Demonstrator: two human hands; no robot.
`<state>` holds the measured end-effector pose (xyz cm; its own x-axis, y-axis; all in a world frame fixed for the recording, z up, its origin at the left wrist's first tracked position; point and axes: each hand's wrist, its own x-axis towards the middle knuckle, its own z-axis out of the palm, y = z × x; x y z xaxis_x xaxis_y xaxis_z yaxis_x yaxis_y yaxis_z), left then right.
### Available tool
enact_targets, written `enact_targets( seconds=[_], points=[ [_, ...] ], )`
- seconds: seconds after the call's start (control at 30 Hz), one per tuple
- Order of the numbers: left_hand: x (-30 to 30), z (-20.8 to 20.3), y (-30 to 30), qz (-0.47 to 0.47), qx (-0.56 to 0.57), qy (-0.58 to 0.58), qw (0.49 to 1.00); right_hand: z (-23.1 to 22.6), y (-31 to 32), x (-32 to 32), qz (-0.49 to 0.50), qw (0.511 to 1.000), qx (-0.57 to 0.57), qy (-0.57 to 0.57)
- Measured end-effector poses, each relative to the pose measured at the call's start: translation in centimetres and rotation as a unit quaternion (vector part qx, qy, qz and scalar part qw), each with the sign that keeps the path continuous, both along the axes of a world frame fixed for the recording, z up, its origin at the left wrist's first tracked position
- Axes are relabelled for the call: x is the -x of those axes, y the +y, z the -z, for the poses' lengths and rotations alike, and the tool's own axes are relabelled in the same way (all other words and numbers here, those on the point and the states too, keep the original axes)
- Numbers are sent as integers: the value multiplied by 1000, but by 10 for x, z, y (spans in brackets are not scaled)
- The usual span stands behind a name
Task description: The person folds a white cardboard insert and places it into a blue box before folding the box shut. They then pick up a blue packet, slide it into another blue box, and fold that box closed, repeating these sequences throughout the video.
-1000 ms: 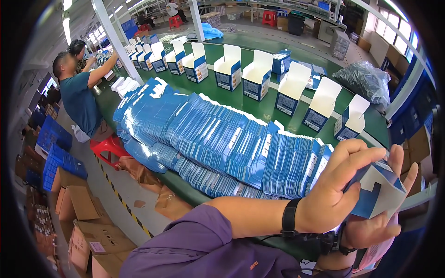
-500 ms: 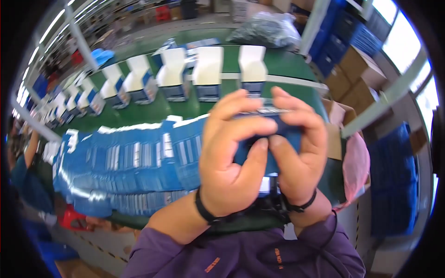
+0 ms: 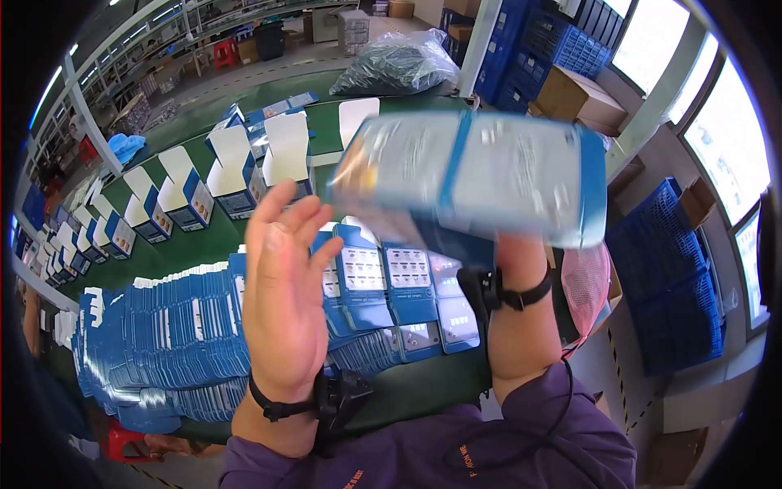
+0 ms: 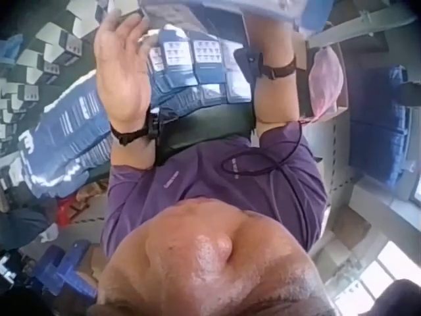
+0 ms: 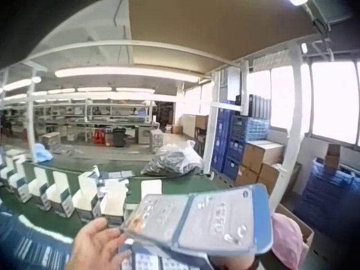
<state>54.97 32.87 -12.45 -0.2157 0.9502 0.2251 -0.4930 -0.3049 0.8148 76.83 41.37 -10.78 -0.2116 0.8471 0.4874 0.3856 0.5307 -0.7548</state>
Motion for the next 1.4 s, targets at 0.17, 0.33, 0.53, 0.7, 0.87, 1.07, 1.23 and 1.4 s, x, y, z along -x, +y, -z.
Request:
enact_targets(
  seconds=[0.17,0.33,0.53,0.7,0.87,1.07,1.23,1.4],
  points=[
    [5,-9,-7,-59,-76,40,995,87,164,-29,229,952,16,-202],
    [4,-3,0,-45,-85,48,994,150,228,-36,197,926,106,-306],
    [3,-4,-1,-80,-92,96,988,124,123,-27,125,940,179,-263],
    [-1,1,-1,-33,-61,73,995,150,51,-19,98,944,248,-192],
    [0,17,3,63,-90,390,914,129,40,-28,203,961,17,-188],
    [-36,35,-15,-85,-107,574,807,50,-4,3,188,980,-58,-4],
    [-41,37,-6,-154,-124,468,861,13,-71,49,80,985,-143,51],
    [-2,6,-1,116,-85,318,937,4,-67,59,5,940,-314,134]
  ],
)
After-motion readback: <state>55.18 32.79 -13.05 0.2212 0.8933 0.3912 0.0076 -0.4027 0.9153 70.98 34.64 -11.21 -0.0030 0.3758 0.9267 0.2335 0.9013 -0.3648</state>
